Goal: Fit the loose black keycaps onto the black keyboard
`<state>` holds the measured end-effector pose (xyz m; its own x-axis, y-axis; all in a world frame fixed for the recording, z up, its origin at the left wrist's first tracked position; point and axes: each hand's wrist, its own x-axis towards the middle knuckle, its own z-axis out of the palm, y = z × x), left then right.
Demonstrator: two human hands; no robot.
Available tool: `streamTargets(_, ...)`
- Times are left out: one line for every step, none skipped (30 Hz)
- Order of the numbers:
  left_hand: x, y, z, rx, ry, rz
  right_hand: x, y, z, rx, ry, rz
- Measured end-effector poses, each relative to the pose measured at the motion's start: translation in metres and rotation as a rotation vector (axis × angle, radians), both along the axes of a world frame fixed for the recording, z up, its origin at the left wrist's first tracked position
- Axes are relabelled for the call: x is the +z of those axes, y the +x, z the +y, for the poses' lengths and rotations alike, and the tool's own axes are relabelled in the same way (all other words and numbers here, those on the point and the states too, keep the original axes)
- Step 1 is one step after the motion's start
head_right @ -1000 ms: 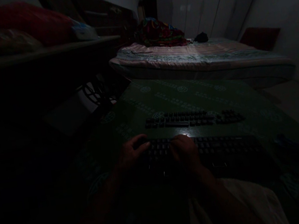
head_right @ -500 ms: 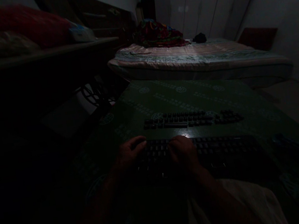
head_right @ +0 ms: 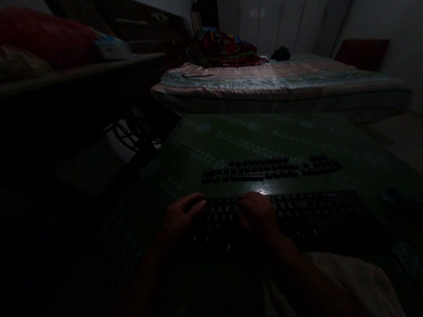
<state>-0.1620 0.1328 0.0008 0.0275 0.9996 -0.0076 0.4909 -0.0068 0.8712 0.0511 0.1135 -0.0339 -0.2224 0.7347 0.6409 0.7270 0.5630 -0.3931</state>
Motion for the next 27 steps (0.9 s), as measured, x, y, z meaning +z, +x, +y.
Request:
streamTargets(0.0002, -0.0001, -0.0002, -0.001, 0.001, 0.002, -0.0001, 0.0001, 0.0002, 0.004, 0.004, 0.003)
streamTargets(0.0007, -0.0001, -0.0004, -0.001, 0.001, 0.003, -0.0002, 0.0002, 0.0003, 0.007, 0.006, 0.007)
streamTargets(0.0014, 0.0, -0.0007, -0.001, 0.001, 0.005, -0.0001, 0.0003, 0.0005, 0.01, 0.005, 0.011)
streamTargets(0.0023, 0.0001, -0.0009, 0.0, 0.001, 0.007, 0.0001, 0.0004, 0.0006, 0.011, 0.003, 0.011)
streamTargets(0.0032, 0.0003, -0.0011, 0.0, 0.0, 0.01, 0.0004, 0.0004, 0.0007, 0.013, 0.003, 0.006)
streamTargets(0.0041, 0.0004, -0.0013, 0.001, 0.0, 0.012, 0.0008, 0.0003, 0.0007, 0.014, 0.009, 0.0)
streamTargets(0.0047, 0.0005, -0.0013, 0.001, -0.001, 0.014, 0.0011, 0.0002, 0.0008, 0.014, 0.013, -0.005)
streamTargets(0.0051, 0.0005, -0.0013, 0.001, -0.001, 0.016, 0.0014, 0.0, 0.001, 0.013, 0.02, -0.007)
streamTargets(0.0052, 0.0004, -0.0012, 0.001, -0.002, 0.017, 0.0016, -0.0002, 0.0011, 0.011, 0.027, -0.006)
streamTargets(0.005, 0.0003, -0.0011, 0.0, -0.003, 0.016, 0.0015, -0.0005, 0.0012, 0.009, 0.032, -0.002)
streamTargets(0.0045, 0.0001, -0.001, 0.001, -0.005, 0.015, 0.0012, -0.0007, 0.0013, 0.008, 0.033, 0.002)
streamTargets(0.004, -0.0001, -0.0009, 0.002, -0.006, 0.013, 0.0008, -0.0008, 0.0014, 0.004, 0.034, 0.006)
streamTargets(0.0034, -0.0003, -0.0008, 0.002, -0.007, 0.011, 0.0003, -0.0008, 0.0013, 0.002, 0.033, 0.007)
streamTargets(0.003, -0.0005, -0.0007, 0.003, -0.009, 0.009, -0.0002, -0.0008, 0.0013, 0.003, 0.031, 0.006)
streamTargets(0.0027, -0.0006, -0.0007, 0.004, -0.01, 0.008, -0.0006, -0.0007, 0.0011, 0.006, 0.026, 0.002)
streamTargets(0.0027, -0.0006, -0.0007, 0.005, -0.01, 0.008, -0.0009, -0.0006, 0.0009, 0.008, 0.021, -0.002)
streamTargets(0.0029, -0.0007, -0.0007, 0.004, -0.011, 0.008, -0.0011, -0.0004, 0.0008, 0.007, 0.012, -0.006)
streamTargets(0.003, -0.0007, -0.0007, 0.002, -0.012, 0.009, -0.0011, -0.0003, 0.0007, 0.006, 0.005, -0.007)
streamTargets(0.0031, -0.0008, -0.0006, 0.001, -0.013, 0.009, -0.0012, -0.0003, 0.0006, 0.004, 0.001, -0.005)
streamTargets(0.003, -0.0009, -0.0005, 0.0, -0.013, 0.009, -0.0012, -0.0002, 0.0006, 0.002, -0.001, -0.002)
streamTargets(0.0026, -0.001, -0.0002, -0.001, -0.012, 0.008, -0.0013, -0.0003, 0.0007, 0.003, -0.002, 0.0)
streamTargets(0.002, -0.0011, 0.0001, 0.0, -0.009, 0.007, -0.0015, -0.0003, 0.0008, 0.005, -0.001, 0.001)
streamTargets(0.0012, -0.0013, 0.0005, 0.001, -0.006, 0.006, -0.0016, -0.0004, 0.0009, 0.007, 0.004, 0.004)
streamTargets(0.0003, -0.0015, 0.0008, 0.003, -0.003, 0.004, -0.0018, -0.0004, 0.001, 0.008, 0.008, 0.007)
streamTargets(-0.0005, -0.0016, 0.0012, 0.005, 0.0, 0.002, -0.002, -0.0005, 0.0012, 0.006, 0.009, 0.013)
streamTargets(-0.0012, -0.0018, 0.0014, 0.008, 0.002, 0.001, -0.0022, -0.0006, 0.0013, 0.007, 0.009, 0.019)
streamTargets(-0.0016, -0.0019, 0.0015, 0.01, 0.004, 0.001, -0.0024, -0.0007, 0.0013, 0.008, 0.008, 0.024)
